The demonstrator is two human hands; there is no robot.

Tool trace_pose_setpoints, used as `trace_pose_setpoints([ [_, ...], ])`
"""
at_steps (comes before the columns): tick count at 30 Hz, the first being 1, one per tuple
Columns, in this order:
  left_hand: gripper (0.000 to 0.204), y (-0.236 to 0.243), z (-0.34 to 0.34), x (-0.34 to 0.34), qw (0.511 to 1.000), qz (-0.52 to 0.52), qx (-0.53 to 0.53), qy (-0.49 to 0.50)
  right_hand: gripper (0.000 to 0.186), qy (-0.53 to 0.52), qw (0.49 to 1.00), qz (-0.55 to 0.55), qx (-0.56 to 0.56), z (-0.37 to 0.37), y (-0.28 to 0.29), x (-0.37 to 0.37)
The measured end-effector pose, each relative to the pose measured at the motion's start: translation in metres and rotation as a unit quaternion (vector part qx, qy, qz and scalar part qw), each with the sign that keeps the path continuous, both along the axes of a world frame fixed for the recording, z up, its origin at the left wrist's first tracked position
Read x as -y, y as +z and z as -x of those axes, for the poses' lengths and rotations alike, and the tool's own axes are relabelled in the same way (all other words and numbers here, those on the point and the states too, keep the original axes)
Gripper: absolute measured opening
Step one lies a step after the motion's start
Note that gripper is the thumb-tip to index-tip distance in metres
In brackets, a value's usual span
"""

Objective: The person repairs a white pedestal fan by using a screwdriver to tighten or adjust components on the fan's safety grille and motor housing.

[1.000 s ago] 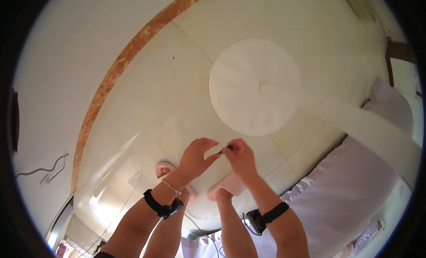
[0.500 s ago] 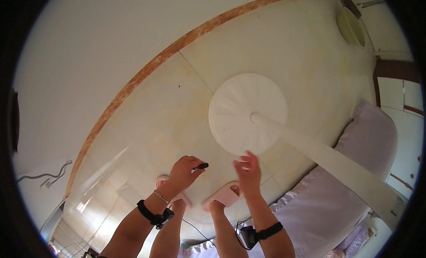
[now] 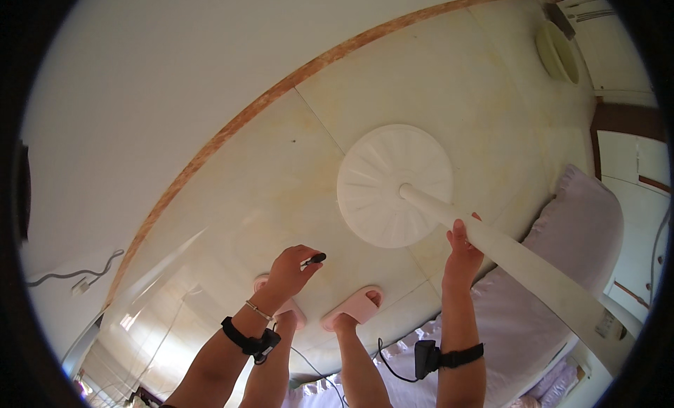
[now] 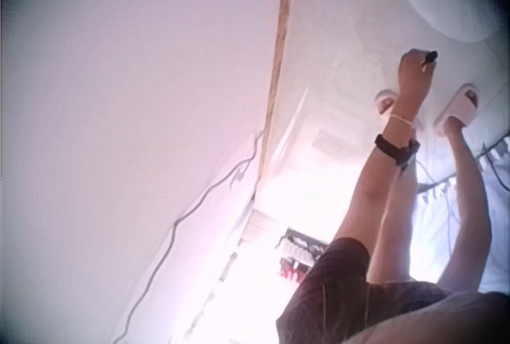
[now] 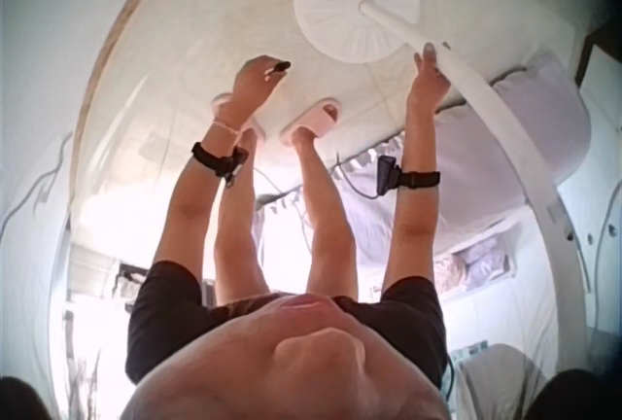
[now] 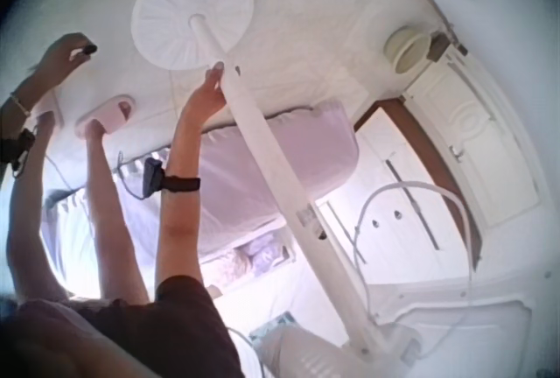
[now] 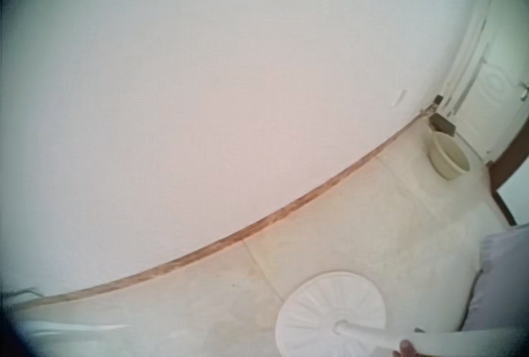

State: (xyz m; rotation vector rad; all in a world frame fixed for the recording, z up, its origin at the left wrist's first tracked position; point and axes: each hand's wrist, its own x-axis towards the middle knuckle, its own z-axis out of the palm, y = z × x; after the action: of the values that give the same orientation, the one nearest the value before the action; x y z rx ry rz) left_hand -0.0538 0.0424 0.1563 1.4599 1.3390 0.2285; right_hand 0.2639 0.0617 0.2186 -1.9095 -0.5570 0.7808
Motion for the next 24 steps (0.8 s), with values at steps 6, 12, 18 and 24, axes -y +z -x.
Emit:
trace_pose_setpoints([
  [6, 0.02, 0.029, 0.004, -0.019, 0.999, -0.032, -0.005, -0.022, 0.05, -0.039, 0.996, 0.071, 0.04, 0.006, -0.002, -0.002],
  [12, 0.021, 0.054, -0.005, 0.003, 0.99, -0.091, 0.057, -0.095, 0.035, 0.207, 0.944, 0.184, -0.179, 0.059, 0.029, 0.067],
  [18, 0.02, 0.105, -0.004, 0.039, 0.981, -0.118, 0.043, -0.149, 0.025, 0.303, 0.909, 0.241, -0.156, 0.142, 0.076, 0.096],
  [24, 0.018, 0.164, 0.027, 0.05, 0.971, -0.172, 0.009, -0.167, 0.02, 0.33, 0.92, 0.206, -0.045, 0.177, 0.119, 0.098],
])
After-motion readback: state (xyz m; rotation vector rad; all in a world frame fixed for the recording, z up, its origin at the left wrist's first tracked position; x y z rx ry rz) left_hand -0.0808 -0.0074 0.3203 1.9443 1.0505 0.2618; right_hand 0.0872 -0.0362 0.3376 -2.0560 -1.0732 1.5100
